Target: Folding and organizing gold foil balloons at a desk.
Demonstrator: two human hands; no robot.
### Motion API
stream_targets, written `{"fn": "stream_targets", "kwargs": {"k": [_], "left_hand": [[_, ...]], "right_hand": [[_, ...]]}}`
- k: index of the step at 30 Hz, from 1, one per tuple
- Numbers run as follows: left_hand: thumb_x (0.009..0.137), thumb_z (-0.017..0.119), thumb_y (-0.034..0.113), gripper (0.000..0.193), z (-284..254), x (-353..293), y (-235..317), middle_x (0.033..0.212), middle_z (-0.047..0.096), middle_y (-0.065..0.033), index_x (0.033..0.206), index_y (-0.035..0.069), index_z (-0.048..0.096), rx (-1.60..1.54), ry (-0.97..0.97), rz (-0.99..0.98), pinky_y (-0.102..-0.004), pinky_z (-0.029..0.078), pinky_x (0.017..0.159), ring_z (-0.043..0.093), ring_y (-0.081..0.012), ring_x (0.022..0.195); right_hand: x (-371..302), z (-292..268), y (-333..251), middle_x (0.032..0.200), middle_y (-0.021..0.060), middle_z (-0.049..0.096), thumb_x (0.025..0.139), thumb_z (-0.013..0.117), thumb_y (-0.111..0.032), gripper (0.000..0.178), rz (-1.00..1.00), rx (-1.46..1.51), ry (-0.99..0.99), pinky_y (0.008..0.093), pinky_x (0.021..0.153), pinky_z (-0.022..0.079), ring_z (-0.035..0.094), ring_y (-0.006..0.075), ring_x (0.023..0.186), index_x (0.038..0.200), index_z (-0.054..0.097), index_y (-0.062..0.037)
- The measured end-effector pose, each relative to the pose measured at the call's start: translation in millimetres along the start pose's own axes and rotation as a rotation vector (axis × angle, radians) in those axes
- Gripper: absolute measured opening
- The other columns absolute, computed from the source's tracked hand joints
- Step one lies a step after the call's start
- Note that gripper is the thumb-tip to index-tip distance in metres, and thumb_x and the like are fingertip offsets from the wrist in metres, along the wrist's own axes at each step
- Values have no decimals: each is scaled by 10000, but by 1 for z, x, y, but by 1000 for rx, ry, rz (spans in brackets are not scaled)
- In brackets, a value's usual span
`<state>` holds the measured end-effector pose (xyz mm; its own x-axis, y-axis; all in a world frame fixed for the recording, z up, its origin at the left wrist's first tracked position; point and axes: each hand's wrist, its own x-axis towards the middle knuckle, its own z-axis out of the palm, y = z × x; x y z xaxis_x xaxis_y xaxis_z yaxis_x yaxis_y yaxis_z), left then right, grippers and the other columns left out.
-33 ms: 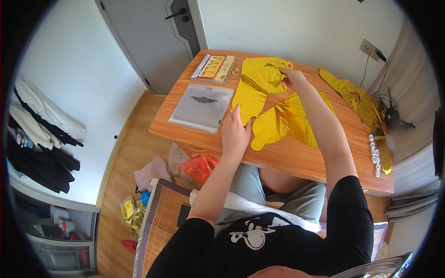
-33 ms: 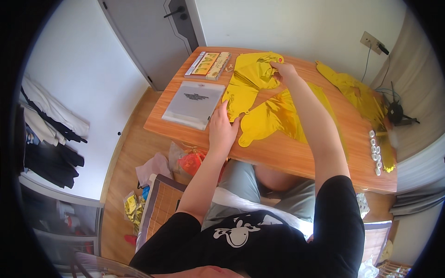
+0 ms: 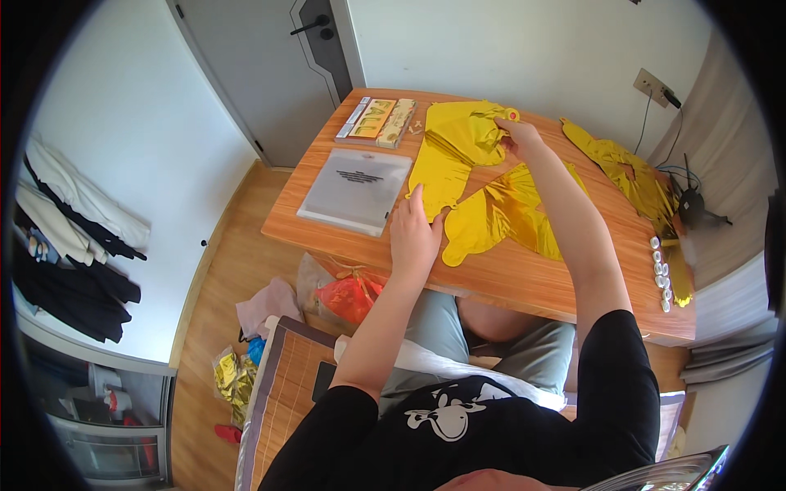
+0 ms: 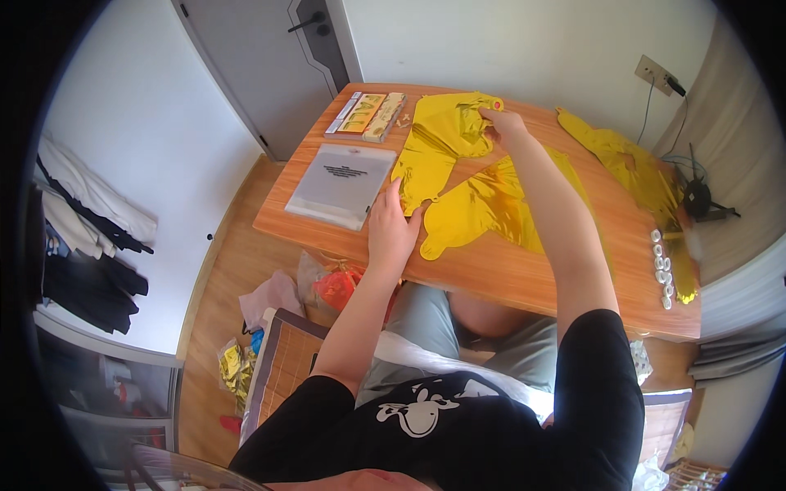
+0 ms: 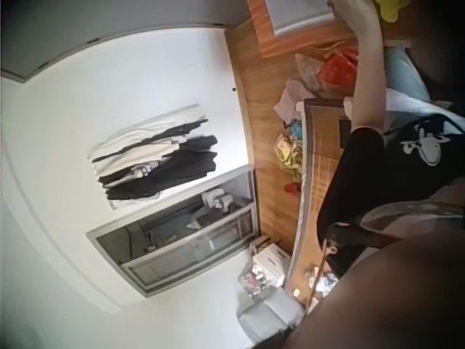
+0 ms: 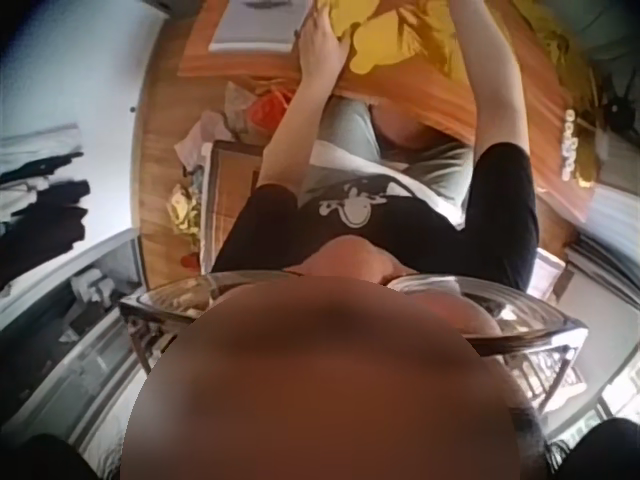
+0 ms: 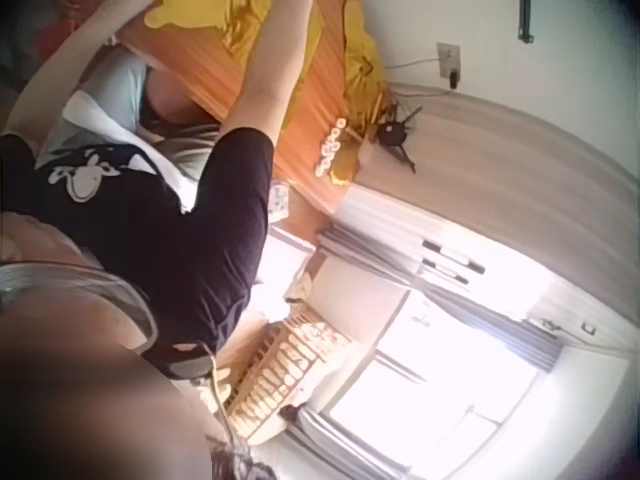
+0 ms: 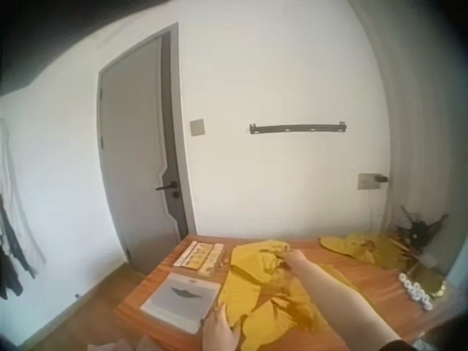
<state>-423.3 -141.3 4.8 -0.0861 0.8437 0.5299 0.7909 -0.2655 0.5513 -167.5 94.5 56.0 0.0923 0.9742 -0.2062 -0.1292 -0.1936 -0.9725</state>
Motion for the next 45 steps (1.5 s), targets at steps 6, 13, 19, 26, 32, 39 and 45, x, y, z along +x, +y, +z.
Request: {"fn": "stream_targets", "kwargs": {"k": [6, 13, 19, 26, 32, 39, 45], "left_hand": [[907, 755, 166, 610, 0, 0, -8, 1176, 604, -217, 1429, 29, 469, 42, -10, -8, -462, 500, 965, 600, -397, 1127], [919, 733, 146, 599, -5, 0, -15, 1267, 581, -235, 1439, 33, 457, 70, -57, -89, -485, 458, 1046, 548, -429, 1223], [927, 729, 201, 567, 7, 2, -4, 1250, 571, -205, 1414, 27, 497, 43, -41, -32, -464, 474, 1011, 557, -386, 1191], [888, 762, 318, 505, -3, -5, 2, 1466, 531, -135, 1348, 155, 634, 31, -66, 407, -540, 310, 1143, 428, -353, 1390], [880, 771, 287, 390, -12, -3, 8, 1233, 729, -56, 1243, 163, 701, -137, -453, 429, -485, 309, 1141, 647, -224, 1200], [855, 803, 218, 340, -8, -2, 4, 1157, 744, -55, 1175, 134, 725, -259, -434, 446, -435, 406, 1056, 674, -252, 1108], [841, 813, 184, 329, -7, -3, 6, 1112, 738, -81, 1149, 104, 727, -281, -418, 436, -435, 463, 1010, 673, -289, 1083]], "right_hand": [[27, -41, -26, 1069, 99, 700, 969, 734, -151, 362, -69, 138, 409, 402, 655, 646, 736, 254, 845, 1253, 558, -10], [-10, -107, -114, 1137, 137, 691, 1010, 603, -149, 264, -335, 352, 766, 390, 697, 597, 707, 255, 943, 1227, 607, 1], [-92, -167, -186, 1073, 160, 710, 1022, 634, -246, 295, -844, -687, 851, 390, 835, 548, 707, 297, 950, 1223, 600, -33], [-200, -182, -101, 946, 129, 728, 963, 650, -62, 160, -1100, -1400, 428, 462, 706, 550, 701, 364, 828, 1117, 620, -97], [-279, -169, 4, 786, 108, 691, 910, 691, -53, 295, -890, -1411, 337, 443, 610, 545, 673, 327, 674, 1198, 683, -118], [-332, -149, 71, 927, 157, 705, 821, 744, -53, 357, -913, -1343, -5, 470, 790, 552, 690, 368, 868, 1161, 641, -80], [-361, -134, 77, 962, 139, 686, 818, 775, -171, 409, -958, -1287, -205, 424, 794, 531, 679, 348, 877, 1160, 593, -41]]}}
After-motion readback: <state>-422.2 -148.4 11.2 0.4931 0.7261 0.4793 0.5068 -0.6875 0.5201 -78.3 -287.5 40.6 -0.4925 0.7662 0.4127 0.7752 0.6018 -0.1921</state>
